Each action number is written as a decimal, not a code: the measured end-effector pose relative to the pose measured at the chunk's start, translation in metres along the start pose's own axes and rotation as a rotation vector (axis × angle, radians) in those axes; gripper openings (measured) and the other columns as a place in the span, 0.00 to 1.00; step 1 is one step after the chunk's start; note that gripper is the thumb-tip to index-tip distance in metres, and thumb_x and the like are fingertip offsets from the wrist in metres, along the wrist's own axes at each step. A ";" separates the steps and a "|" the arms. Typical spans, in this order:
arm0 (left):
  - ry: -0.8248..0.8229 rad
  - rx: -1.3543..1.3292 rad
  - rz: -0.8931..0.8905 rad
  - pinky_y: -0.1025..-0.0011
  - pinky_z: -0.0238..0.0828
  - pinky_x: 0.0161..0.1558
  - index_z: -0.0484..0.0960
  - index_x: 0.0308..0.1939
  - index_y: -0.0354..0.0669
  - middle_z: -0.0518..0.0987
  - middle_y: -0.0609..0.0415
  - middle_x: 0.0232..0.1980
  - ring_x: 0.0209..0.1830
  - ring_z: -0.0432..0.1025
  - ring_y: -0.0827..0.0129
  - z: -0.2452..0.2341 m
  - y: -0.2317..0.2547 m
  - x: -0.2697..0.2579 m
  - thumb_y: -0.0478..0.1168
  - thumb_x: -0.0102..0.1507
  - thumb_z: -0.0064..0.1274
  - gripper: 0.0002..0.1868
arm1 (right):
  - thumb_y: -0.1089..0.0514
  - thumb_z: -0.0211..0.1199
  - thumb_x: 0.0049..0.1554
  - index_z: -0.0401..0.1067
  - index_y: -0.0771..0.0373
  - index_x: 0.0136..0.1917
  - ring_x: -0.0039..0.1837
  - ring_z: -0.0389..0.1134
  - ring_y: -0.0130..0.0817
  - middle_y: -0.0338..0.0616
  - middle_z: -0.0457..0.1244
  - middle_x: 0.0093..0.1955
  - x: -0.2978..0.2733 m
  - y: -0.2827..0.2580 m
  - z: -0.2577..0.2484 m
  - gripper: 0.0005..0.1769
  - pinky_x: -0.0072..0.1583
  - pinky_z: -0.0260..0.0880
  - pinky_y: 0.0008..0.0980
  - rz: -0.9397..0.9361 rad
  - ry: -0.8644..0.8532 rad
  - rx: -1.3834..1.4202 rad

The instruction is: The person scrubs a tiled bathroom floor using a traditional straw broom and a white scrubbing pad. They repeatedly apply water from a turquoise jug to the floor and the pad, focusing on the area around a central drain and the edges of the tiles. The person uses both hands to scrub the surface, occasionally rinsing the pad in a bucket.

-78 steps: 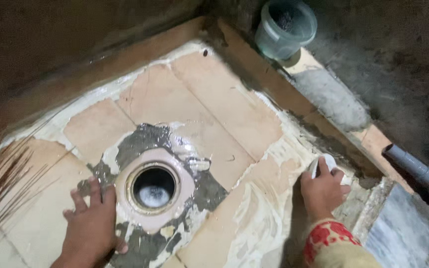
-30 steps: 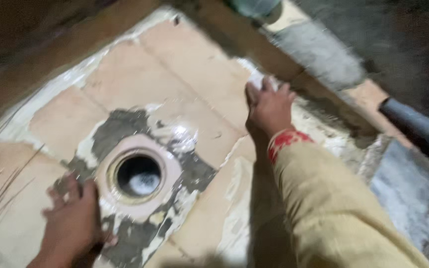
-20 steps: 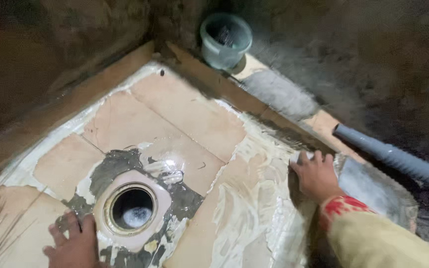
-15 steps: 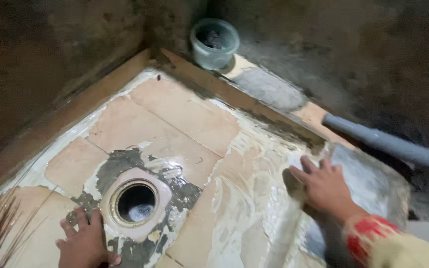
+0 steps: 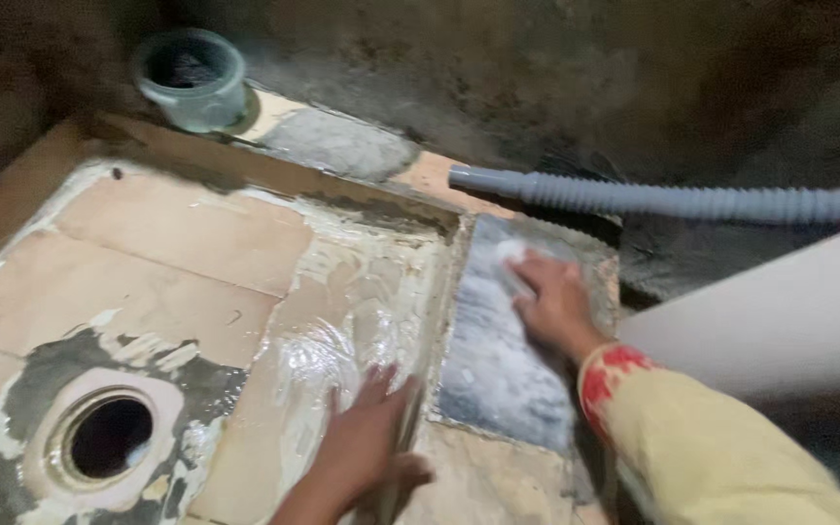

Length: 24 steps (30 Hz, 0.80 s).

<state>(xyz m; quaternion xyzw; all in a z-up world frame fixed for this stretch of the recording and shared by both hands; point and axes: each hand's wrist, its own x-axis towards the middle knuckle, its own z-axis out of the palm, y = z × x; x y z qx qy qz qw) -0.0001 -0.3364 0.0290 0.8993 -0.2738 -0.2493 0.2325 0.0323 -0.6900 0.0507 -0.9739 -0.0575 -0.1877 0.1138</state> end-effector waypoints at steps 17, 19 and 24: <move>0.028 0.432 0.038 0.18 0.22 0.66 0.58 0.75 0.47 0.59 0.48 0.78 0.80 0.46 0.58 -0.010 0.080 0.029 0.34 0.62 0.44 0.36 | 0.47 0.64 0.56 0.71 0.48 0.69 0.71 0.53 0.64 0.56 0.56 0.74 -0.088 -0.060 -0.030 0.28 0.71 0.45 0.70 -0.099 -0.216 0.044; 0.010 0.356 0.016 0.19 0.23 0.67 0.58 0.74 0.50 0.59 0.51 0.77 0.81 0.46 0.59 -0.016 0.080 0.025 0.35 0.63 0.46 0.34 | 0.49 0.68 0.51 0.72 0.37 0.63 0.75 0.53 0.59 0.48 0.59 0.76 -0.148 -0.081 -0.053 0.25 0.70 0.52 0.61 -0.520 -0.226 0.130; 0.029 0.409 0.015 0.17 0.23 0.66 0.57 0.75 0.55 0.58 0.55 0.79 0.80 0.45 0.60 -0.010 0.073 0.039 0.33 0.62 0.47 0.37 | 0.56 0.59 0.60 0.72 0.54 0.62 0.62 0.72 0.42 0.43 0.68 0.58 -0.053 -0.017 -0.007 0.16 0.66 0.75 0.39 0.201 -0.213 0.530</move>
